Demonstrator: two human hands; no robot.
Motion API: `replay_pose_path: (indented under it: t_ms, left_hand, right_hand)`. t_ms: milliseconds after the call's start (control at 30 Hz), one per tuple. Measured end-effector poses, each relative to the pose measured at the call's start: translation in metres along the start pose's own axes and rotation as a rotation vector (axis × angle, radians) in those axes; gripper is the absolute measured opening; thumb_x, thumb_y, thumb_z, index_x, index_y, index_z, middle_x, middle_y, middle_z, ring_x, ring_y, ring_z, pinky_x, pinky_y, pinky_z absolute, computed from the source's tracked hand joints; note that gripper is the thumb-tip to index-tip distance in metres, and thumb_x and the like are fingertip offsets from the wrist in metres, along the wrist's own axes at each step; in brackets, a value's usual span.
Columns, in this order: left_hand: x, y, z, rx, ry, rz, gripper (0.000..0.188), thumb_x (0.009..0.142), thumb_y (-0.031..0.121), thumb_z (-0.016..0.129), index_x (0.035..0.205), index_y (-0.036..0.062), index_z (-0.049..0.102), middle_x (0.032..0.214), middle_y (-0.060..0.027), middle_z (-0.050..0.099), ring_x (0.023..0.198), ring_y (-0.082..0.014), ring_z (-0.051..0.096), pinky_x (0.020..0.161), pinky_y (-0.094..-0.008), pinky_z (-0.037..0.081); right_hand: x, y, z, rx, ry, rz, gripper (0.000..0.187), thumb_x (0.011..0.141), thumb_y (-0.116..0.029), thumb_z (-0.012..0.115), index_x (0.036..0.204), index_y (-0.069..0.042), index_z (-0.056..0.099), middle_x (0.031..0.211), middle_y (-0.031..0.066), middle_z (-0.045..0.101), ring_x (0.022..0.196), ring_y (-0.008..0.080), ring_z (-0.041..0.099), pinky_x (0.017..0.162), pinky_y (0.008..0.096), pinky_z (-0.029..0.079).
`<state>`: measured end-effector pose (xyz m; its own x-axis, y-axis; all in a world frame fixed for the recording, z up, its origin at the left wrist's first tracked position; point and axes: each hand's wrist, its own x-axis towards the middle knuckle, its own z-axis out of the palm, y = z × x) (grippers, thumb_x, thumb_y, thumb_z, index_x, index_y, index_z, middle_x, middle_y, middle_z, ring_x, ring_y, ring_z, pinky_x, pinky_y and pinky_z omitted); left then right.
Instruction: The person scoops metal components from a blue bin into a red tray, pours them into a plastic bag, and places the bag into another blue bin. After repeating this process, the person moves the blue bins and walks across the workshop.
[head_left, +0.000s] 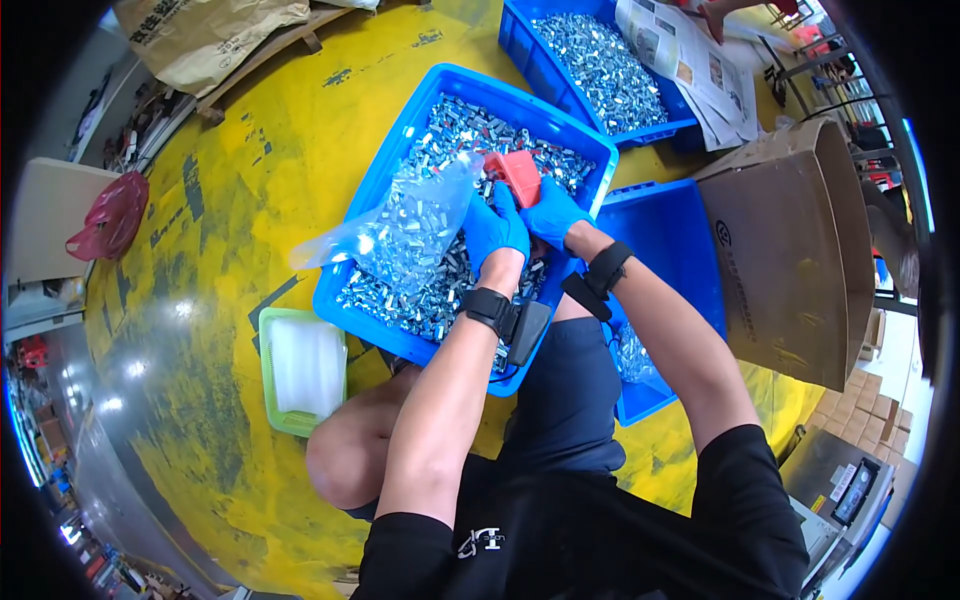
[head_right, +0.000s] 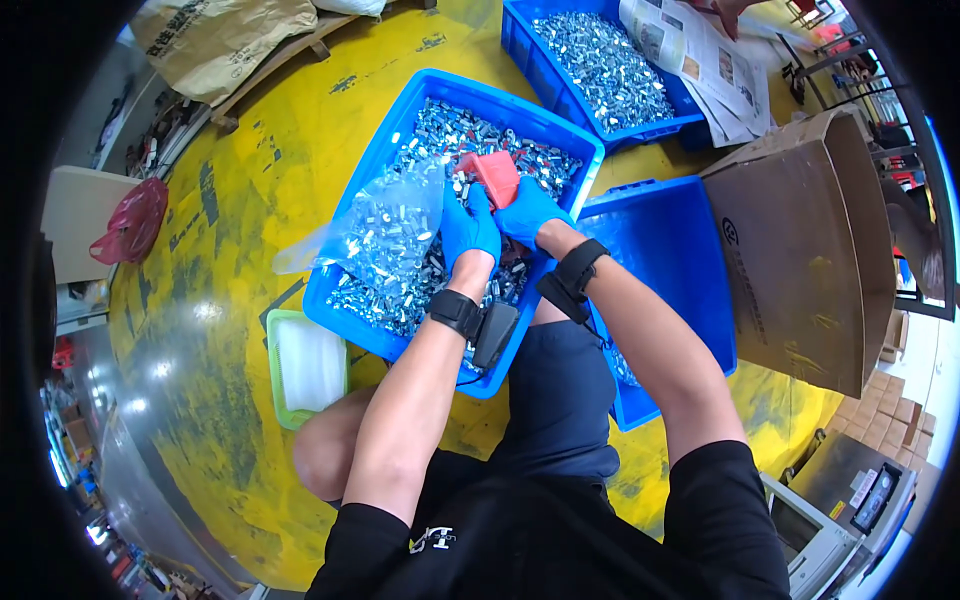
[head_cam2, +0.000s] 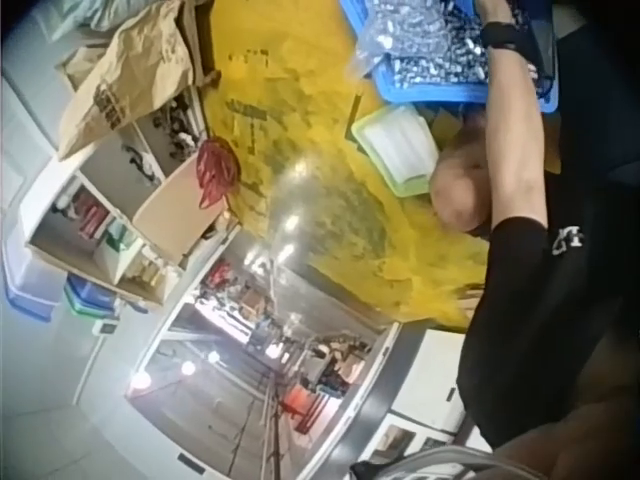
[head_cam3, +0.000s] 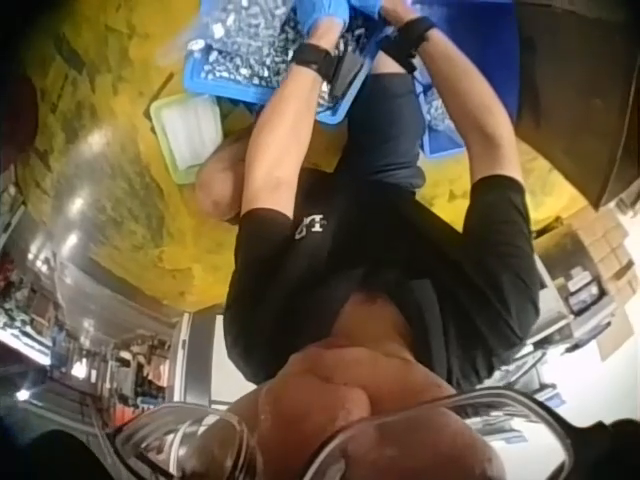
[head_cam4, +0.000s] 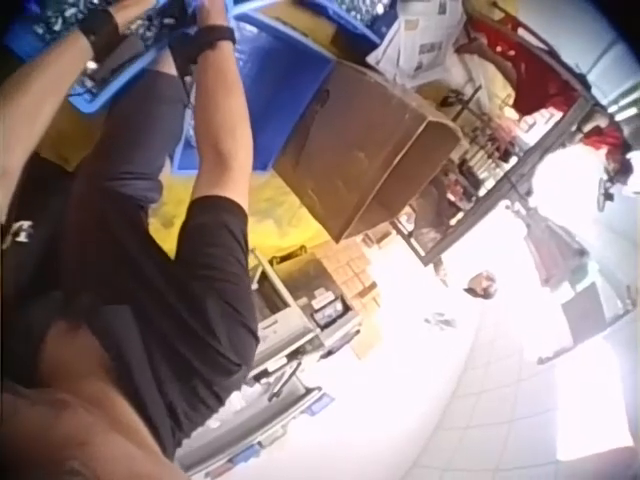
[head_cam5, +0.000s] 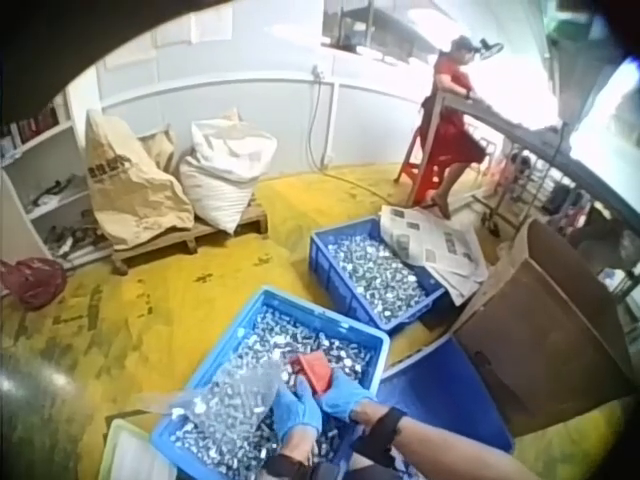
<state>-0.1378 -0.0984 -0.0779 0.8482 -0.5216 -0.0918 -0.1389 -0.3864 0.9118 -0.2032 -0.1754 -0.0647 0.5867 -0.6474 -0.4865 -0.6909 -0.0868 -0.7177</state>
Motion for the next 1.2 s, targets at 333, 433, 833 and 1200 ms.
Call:
replay_pose_path:
  t_ms: [333, 433, 833, 1200]
  left_hand:
    - [0.022, 0.043, 0.0, 0.26, -0.394, -0.012, 0.054, 0.083, 0.039, 0.04, 0.118, -0.0015, 0.035, 0.115, -0.0267, 0.041, 0.108, -0.037, 0.04, 0.088, -0.0393, 0.034]
    - [0.009, 0.046, -0.012, 0.156, -0.29, 0.188, 0.044, 0.083, 0.032, 0.042, 0.111, -0.0012, 0.042, 0.11, -0.0248, 0.045, 0.102, -0.0362, 0.043, 0.084, -0.0391, 0.036]
    - [-0.045, -0.041, -0.067, 0.755, -0.388, 0.807, 0.048, 0.069, 0.036, 0.057, 0.109, 0.0115, 0.046, 0.111, -0.0145, 0.044, 0.105, -0.0341, 0.037, 0.084, -0.0476, 0.033]
    - [-0.026, -0.026, -0.038, 0.849, -0.8, 0.428, 0.056, 0.067, 0.037, 0.057, 0.115, 0.012, 0.043, 0.118, -0.0151, 0.042, 0.108, -0.0363, 0.039, 0.08, -0.0454, 0.039]
  right_hand:
    - [0.023, 0.026, 0.029, 0.981, 0.164, 0.057, 0.032, 0.069, -0.026, 0.058, 0.09, -0.002, 0.053, 0.083, 0.0095, 0.057, 0.07, 0.0174, 0.054, 0.06, 0.0294, 0.044]
    - [0.025, 0.027, 0.022, 1.283, -0.007, 0.181, 0.022, 0.071, -0.018, 0.053, 0.086, -0.003, 0.054, 0.079, 0.0093, 0.057, 0.067, 0.019, 0.055, 0.06, 0.0303, 0.045]
    - [0.007, 0.02, -0.015, 1.18, 0.06, 0.147, 0.009, 0.057, -0.002, 0.042, 0.063, -0.006, 0.048, 0.065, 0.0048, 0.053, 0.057, 0.0191, 0.052, 0.054, 0.029, 0.046]
    - [-0.016, 0.022, -0.01, 1.144, 0.172, 0.129, 0.002, 0.061, -0.007, 0.047, 0.059, -0.007, 0.048, 0.054, 0.0015, 0.04, 0.05, 0.0124, 0.041, 0.046, 0.0233, 0.037]
